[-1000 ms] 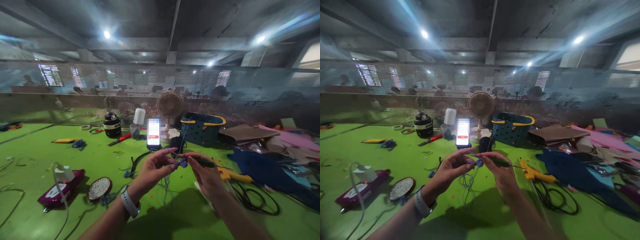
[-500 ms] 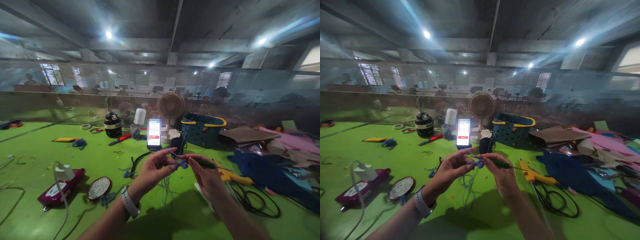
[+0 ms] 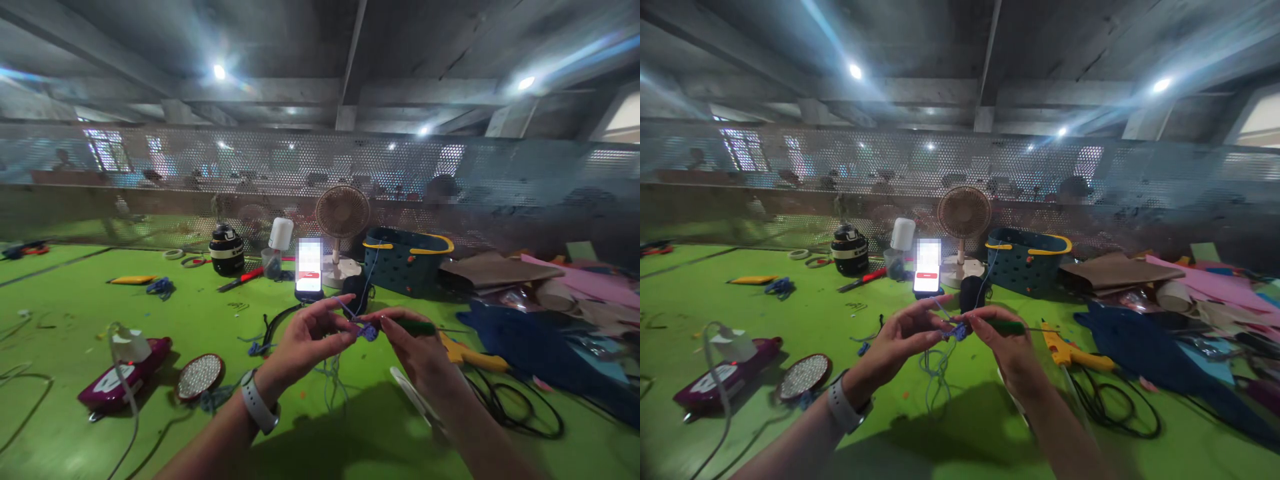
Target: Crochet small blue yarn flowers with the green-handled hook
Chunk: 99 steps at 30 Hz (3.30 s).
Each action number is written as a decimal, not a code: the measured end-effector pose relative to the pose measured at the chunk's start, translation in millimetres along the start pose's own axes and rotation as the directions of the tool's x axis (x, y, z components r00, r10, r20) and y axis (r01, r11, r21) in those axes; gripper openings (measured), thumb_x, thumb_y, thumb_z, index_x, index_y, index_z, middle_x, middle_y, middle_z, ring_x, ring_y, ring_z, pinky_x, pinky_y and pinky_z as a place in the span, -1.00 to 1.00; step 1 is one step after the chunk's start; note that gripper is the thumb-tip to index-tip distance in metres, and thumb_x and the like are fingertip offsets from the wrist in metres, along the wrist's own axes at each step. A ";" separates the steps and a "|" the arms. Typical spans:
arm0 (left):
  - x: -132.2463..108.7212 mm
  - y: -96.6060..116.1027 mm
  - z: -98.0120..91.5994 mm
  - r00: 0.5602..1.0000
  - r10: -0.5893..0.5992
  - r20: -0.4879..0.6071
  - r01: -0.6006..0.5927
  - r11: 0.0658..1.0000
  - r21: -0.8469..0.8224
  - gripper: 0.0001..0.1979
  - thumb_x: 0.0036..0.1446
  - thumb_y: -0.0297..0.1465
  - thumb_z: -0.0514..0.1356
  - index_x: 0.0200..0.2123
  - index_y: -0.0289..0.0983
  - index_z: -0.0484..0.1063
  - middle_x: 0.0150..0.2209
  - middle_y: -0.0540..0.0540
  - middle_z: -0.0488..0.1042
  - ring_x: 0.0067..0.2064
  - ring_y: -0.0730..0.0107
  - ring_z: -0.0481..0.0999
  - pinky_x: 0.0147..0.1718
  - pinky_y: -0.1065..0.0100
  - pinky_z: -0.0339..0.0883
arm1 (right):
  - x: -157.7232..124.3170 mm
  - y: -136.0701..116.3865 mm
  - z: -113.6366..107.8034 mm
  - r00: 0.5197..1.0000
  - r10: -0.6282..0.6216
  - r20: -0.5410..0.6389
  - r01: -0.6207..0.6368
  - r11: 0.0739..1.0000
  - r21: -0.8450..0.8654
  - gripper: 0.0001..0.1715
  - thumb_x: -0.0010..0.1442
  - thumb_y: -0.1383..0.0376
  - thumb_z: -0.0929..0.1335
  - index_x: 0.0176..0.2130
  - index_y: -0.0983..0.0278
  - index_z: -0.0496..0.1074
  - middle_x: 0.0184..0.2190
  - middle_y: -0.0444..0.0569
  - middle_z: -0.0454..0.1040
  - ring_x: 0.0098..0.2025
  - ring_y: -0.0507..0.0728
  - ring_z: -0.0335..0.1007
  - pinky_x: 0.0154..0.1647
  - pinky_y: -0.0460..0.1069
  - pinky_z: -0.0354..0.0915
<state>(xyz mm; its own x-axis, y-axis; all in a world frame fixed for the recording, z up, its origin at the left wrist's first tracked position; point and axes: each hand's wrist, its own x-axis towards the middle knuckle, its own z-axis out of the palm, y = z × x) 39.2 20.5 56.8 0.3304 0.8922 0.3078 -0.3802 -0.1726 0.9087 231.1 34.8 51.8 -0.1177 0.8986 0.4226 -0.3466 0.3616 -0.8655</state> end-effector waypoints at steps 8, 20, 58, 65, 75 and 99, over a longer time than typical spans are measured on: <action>2.3 -3.2 -2.6 0.999 0.014 0.034 -0.013 1.000 -0.016 -0.41 -0.04 -0.49 0.42 0.11 -0.23 0.41 -0.32 -0.06 0.60 -0.33 0.54 0.53 -0.31 0.47 0.35 | 0.6 -2.0 0.2 1.000 -0.006 0.026 0.006 1.000 0.001 -0.89 0.02 0.19 0.54 -0.38 0.14 0.61 -0.38 -0.12 0.68 -0.29 0.06 0.59 -0.19 -0.10 0.43; 3.3 5.6 -12.6 0.987 -0.025 0.162 0.029 0.999 -0.023 -0.46 0.00 -0.58 0.38 0.08 -0.22 0.44 -0.37 -0.01 0.57 -0.35 0.60 0.52 -0.30 0.52 0.36 | 1.1 -9.3 -3.0 0.978 0.040 0.205 -0.055 0.996 0.064 -0.91 0.09 0.20 0.50 -0.34 0.14 0.63 -0.37 -0.12 0.67 -0.31 0.03 0.55 -0.23 -0.11 0.39; 4.2 13.4 -24.9 0.962 -0.096 0.255 0.082 0.994 0.069 -0.32 0.01 -0.57 0.37 0.21 -0.24 0.29 -0.34 -0.05 0.59 -0.29 0.47 0.57 -0.21 0.38 0.39 | 1.5 -11.1 -8.8 0.970 -0.001 0.244 0.070 0.959 -0.274 -0.92 0.10 0.22 0.50 -0.34 0.15 0.62 -0.37 -0.07 0.66 -0.34 0.09 0.58 -0.31 -0.03 0.49; 8.0 7.8 -21.7 0.988 -0.061 0.141 0.068 0.997 -0.041 -0.31 -0.03 -0.59 0.38 0.19 -0.28 0.32 -0.38 -0.06 0.59 -0.33 0.46 0.56 -0.24 0.37 0.40 | -6.0 -3.9 6.0 0.829 -0.488 0.272 0.553 0.650 -0.521 -0.70 0.15 0.38 0.45 -0.15 0.00 0.60 -0.16 -0.14 0.65 -0.14 0.18 0.56 0.02 0.14 0.40; 7.2 8.6 -21.7 0.988 -0.081 0.134 0.092 0.993 -0.075 -0.31 -0.05 -0.60 0.39 0.18 -0.29 0.33 -0.37 -0.06 0.58 -0.34 0.48 0.54 -0.24 0.37 0.39 | -10.5 -1.2 6.4 0.833 -0.492 0.252 0.553 0.725 -0.411 -0.65 0.16 0.40 0.44 -0.14 -0.05 0.58 -0.15 -0.16 0.64 -0.11 0.20 0.55 0.01 0.16 0.39; 5.6 14.5 -26.2 0.948 -0.163 0.273 0.153 0.987 0.057 -0.39 0.01 -0.52 0.37 0.16 -0.28 0.35 -0.37 -0.05 0.55 -0.34 0.48 0.51 -0.26 0.38 0.33 | 1.8 -8.5 -26.2 0.915 -0.068 0.397 0.215 0.916 -0.339 -0.90 0.15 0.18 0.46 -0.27 0.07 0.63 -0.31 -0.07 0.67 -0.08 0.22 0.54 0.14 0.25 0.32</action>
<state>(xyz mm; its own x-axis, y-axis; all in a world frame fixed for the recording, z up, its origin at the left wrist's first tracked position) 12.9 34.0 64.2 0.6110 0.7603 0.2204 -0.2748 -0.0575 0.9598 258.2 39.9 52.8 -0.4539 0.6995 0.5520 -0.0270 0.6084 -0.7931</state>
